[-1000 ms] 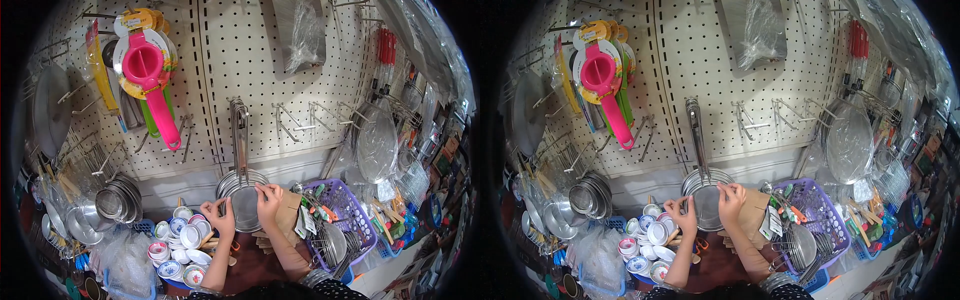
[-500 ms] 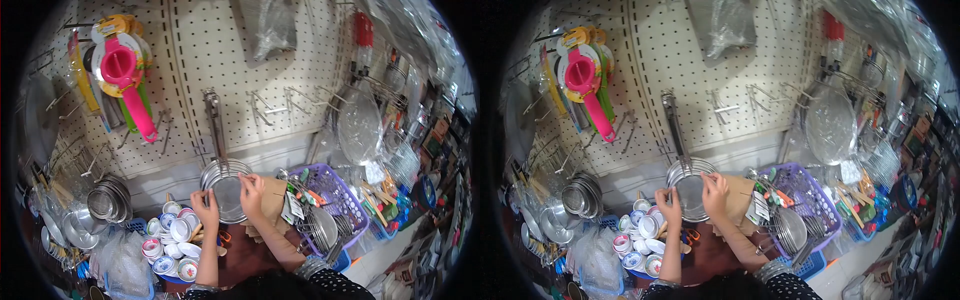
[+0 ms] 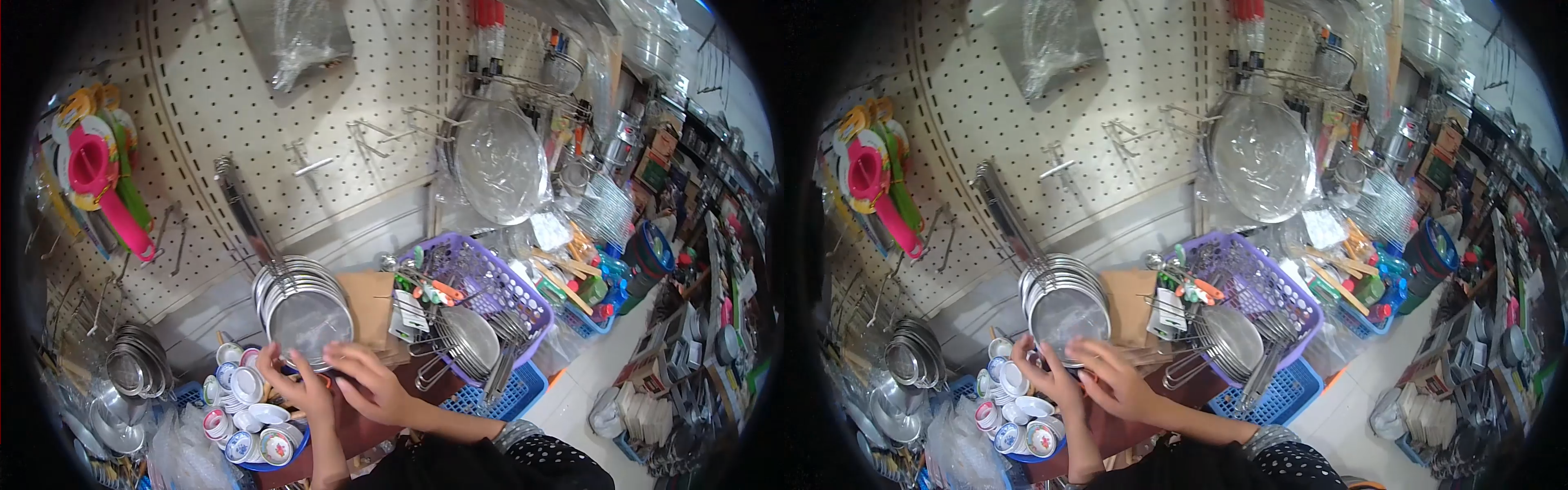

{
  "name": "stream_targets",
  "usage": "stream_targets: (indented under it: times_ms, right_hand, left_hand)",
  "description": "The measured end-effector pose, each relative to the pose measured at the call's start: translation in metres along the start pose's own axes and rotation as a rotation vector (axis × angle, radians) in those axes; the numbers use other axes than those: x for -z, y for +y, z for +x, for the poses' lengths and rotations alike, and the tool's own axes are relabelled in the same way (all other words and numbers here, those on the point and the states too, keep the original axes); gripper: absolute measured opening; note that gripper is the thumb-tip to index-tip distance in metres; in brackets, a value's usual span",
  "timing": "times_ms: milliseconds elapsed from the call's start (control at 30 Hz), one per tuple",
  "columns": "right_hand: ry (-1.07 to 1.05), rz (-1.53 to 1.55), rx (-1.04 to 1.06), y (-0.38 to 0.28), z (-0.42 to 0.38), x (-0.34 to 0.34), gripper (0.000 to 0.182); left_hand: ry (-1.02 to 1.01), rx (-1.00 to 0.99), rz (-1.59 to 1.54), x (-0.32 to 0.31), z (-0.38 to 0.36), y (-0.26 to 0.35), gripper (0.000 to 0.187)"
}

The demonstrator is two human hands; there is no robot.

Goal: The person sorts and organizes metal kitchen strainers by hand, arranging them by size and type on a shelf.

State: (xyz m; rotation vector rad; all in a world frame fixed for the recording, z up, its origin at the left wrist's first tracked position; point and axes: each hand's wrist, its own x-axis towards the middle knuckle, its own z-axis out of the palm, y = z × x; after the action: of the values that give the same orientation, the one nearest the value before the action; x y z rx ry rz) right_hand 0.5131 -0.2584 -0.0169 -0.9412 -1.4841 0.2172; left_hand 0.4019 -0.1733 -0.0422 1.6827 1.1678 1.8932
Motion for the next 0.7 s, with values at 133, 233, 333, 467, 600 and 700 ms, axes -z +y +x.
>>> stream_targets:
  times_ms: [133,233,333,467,600,700]
  right_hand:
    - [0.043,0.048,0.158,-0.026,-0.023,0.066,0.029]
    - [0.17,-0.157,0.112,-0.02,-0.051,0.122,0.022]
    - [0.307,-0.426,-0.1,-0.006,-0.086,0.178,0.019]
    - [0.426,-0.615,-0.467,0.004,-0.132,0.239,0.017]
    - [0.269,-0.826,-0.527,0.023,-0.176,0.273,0.019]
    - [0.019,-0.884,-0.573,0.041,-0.201,0.282,0.024]
  left_hand:
    - [-0.029,-0.173,-0.315,-0.016,-0.055,0.042,0.024]
    - [-0.238,-0.442,-0.418,-0.035,-0.088,0.071,0.024]
    - [-0.567,-0.361,-0.502,-0.06,-0.125,0.087,0.021]
    - [-0.958,-0.256,-0.418,-0.109,-0.146,0.104,0.016]
    - [-1.206,-0.414,-0.252,-0.156,-0.177,0.092,0.024]
    - [-1.353,-0.578,-0.102,-0.185,-0.201,0.076,0.03]
